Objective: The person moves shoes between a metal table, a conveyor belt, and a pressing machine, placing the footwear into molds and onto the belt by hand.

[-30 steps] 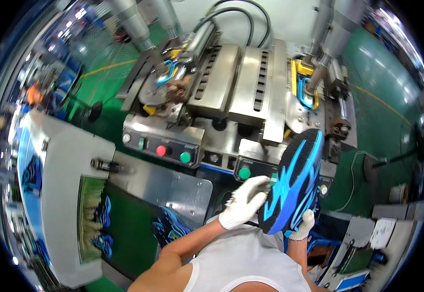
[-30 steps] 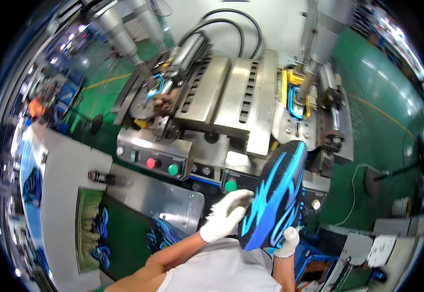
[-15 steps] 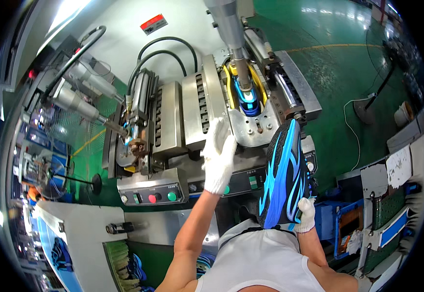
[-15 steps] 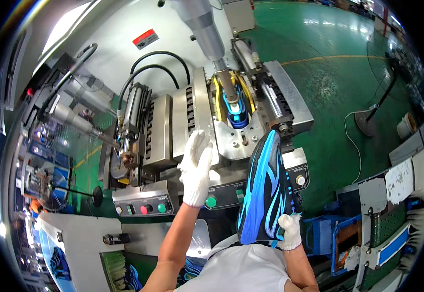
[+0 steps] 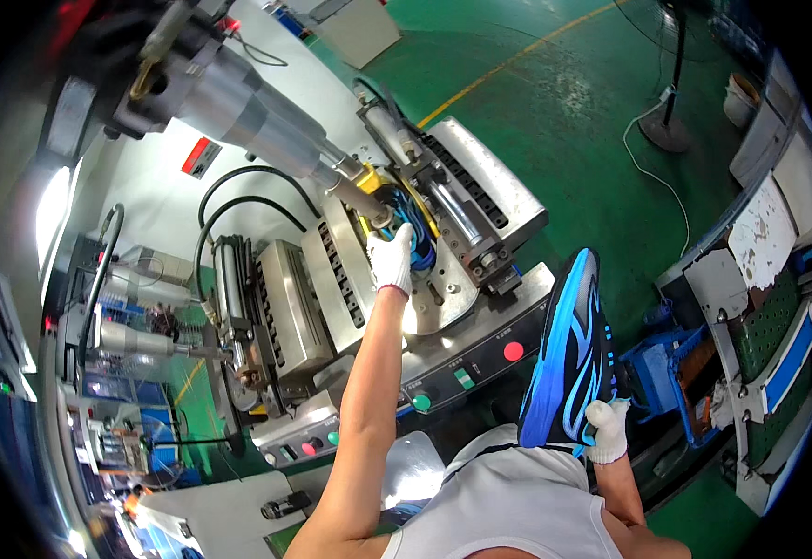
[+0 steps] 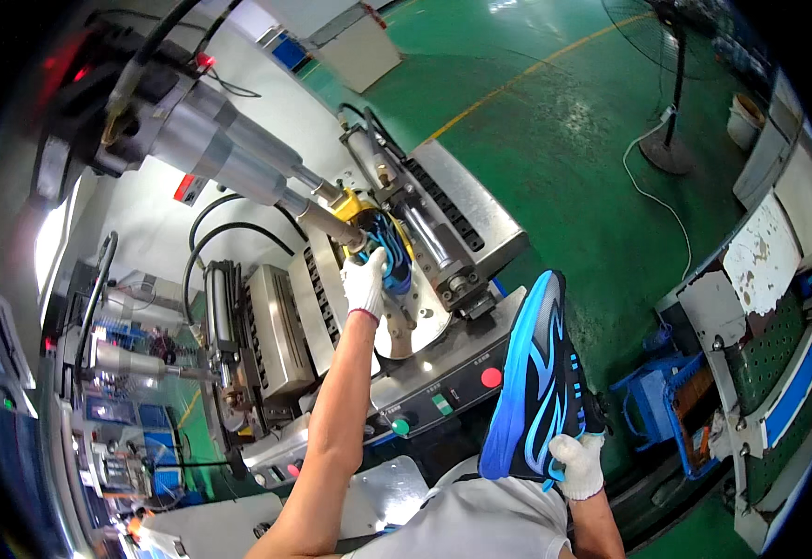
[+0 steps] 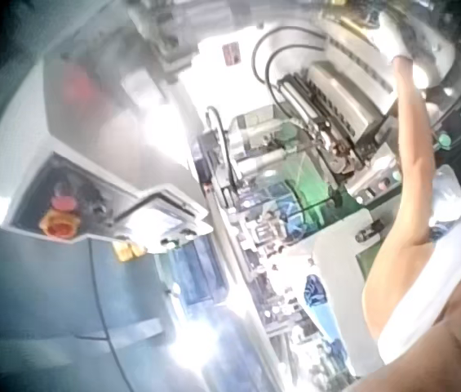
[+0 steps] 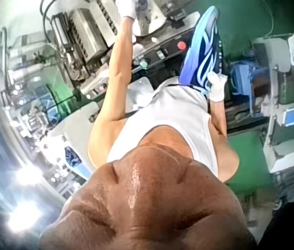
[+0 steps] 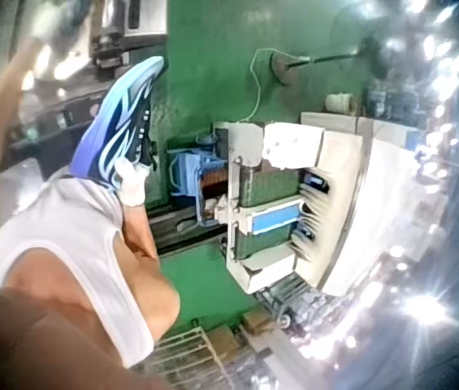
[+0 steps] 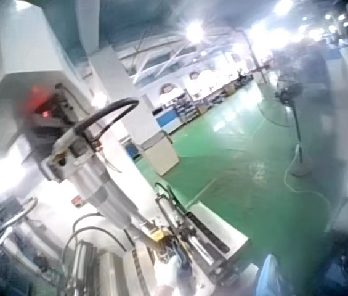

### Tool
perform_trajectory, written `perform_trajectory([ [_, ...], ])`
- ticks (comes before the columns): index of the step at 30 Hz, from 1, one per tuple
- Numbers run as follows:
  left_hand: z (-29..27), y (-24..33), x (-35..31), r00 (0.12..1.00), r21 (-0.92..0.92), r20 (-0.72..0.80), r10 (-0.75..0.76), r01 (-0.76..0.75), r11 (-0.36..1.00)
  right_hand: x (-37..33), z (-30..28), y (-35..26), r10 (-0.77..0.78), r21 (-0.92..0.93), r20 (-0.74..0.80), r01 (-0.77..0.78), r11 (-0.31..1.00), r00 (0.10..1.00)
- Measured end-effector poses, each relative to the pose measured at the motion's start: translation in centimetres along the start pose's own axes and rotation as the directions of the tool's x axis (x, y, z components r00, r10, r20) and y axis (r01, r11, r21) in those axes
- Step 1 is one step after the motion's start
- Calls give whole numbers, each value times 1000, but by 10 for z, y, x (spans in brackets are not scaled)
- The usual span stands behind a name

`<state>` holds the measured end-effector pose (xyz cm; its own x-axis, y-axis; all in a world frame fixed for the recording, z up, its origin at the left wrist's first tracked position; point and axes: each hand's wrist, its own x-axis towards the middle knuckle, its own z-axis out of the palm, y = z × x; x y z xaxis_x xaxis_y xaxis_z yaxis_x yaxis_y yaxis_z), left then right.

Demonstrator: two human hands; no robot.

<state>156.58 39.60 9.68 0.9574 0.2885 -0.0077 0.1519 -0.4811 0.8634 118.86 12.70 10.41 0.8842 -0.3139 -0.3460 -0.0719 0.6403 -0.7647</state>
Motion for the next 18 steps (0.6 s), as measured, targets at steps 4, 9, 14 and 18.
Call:
perform_trajectory([
  [4, 42, -22, 15, 996, 249, -79, -43, 62, 967, -4, -1, -14, 57, -205, -167, -92, 975, 984],
  [9, 36, -43, 31, 976, 29, -134, -171, 176, 984, -3, -28, 9, 73, -304, -150, -117, 945, 986],
  [14, -23, -24, 5, 949, -752, 161, -272, 297, 588, 9, 3, -16, 36, -393, -42, -50, 918, 998],
  [18, -68, -43, -73, 972, -827, 200, -122, 234, 511, 33, 55, -23, -83, -393, 70, 104, 914, 994],
])
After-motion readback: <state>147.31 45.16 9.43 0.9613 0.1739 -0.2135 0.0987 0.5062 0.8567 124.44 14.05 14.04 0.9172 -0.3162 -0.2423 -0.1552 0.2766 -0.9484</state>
